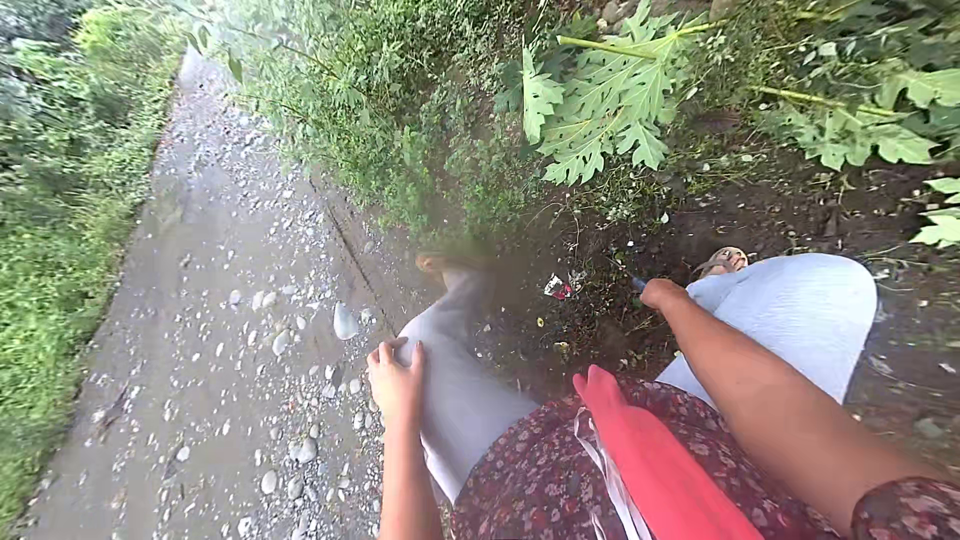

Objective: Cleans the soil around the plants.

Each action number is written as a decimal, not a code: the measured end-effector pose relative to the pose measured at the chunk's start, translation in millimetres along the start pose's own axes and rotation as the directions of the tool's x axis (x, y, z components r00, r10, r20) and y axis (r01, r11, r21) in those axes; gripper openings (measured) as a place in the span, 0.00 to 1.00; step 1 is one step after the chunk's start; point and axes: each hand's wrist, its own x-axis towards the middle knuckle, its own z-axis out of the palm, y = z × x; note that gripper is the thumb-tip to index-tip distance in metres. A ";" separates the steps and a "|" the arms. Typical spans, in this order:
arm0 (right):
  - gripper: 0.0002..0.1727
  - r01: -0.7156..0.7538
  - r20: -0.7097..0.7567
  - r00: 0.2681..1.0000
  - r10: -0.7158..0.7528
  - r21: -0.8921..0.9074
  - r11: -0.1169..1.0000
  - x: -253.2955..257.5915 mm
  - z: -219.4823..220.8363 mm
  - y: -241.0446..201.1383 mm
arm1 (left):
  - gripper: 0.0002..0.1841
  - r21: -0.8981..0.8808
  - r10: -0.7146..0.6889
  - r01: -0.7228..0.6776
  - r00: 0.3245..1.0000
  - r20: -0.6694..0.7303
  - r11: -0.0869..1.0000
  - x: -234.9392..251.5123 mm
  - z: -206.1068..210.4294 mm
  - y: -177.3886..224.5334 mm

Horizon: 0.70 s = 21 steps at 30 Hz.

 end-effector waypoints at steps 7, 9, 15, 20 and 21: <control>0.32 0.218 0.045 0.975 -0.219 0.007 0.976 -6.8 9.5 -18.2 | 0.25 -0.122 0.114 -0.120 0.992 -0.056 0.985 1.5 10.4 10.4; 0.33 0.285 0.096 0.955 -0.282 -0.021 0.958 -8.5 22.8 -21.3 | 0.24 -0.129 0.163 -0.164 0.986 -0.018 0.978 6.0 15.9 21.5; 0.35 0.368 0.248 0.915 -0.318 -0.195 0.909 1.8 65.0 -21.8 | 0.31 -0.140 0.285 -0.256 0.921 0.265 0.957 21.5 85.4 47.9; 0.35 0.153 0.019 0.988 -0.152 -0.061 0.986 38.1 13.0 14.9 | 0.32 -0.024 0.155 -0.155 0.935 0.318 0.988 25.6 130.7 56.9; 0.35 0.087 -0.062 0.994 -0.085 0.024 0.996 41.8 2.4 20.5 | 0.31 -0.042 0.165 -0.160 0.934 0.318 0.986 26.3 130.7 53.5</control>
